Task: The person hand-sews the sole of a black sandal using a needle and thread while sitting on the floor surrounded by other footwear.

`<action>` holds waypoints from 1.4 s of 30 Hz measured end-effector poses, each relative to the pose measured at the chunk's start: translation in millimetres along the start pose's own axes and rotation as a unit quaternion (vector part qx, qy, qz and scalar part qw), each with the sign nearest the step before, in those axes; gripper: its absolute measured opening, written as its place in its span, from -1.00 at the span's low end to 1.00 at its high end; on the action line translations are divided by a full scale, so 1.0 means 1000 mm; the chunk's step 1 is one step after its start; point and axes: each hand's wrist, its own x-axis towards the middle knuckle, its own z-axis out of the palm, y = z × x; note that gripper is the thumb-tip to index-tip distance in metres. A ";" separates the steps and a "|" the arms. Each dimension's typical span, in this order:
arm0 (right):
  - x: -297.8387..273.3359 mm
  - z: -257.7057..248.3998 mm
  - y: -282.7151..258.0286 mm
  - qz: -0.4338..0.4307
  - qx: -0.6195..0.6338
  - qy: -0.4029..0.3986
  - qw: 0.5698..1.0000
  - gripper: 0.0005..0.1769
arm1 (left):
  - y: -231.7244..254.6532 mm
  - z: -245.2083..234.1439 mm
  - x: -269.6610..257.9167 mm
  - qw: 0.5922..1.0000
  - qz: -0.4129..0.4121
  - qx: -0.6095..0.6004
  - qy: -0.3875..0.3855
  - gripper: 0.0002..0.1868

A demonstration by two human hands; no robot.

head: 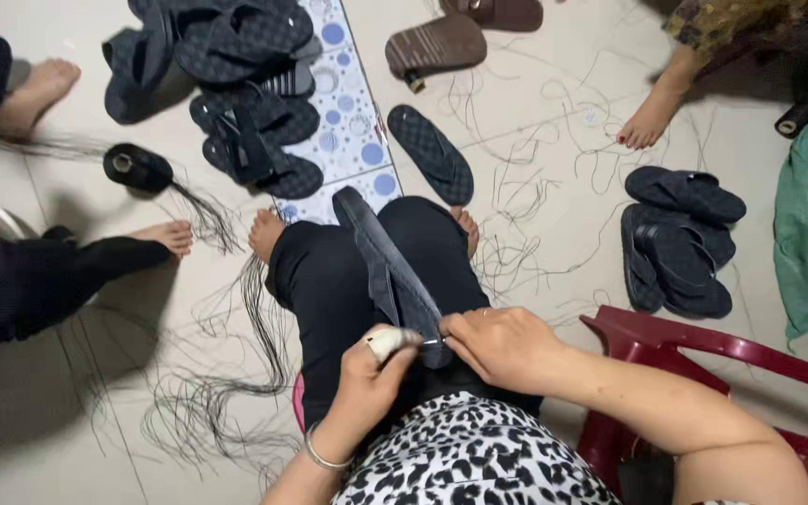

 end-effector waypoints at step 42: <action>-0.131 0.041 0.265 0.217 -0.156 0.355 0.896 -0.87 | 0.014 -0.055 -0.032 0.953 -0.064 0.295 -0.017 -0.70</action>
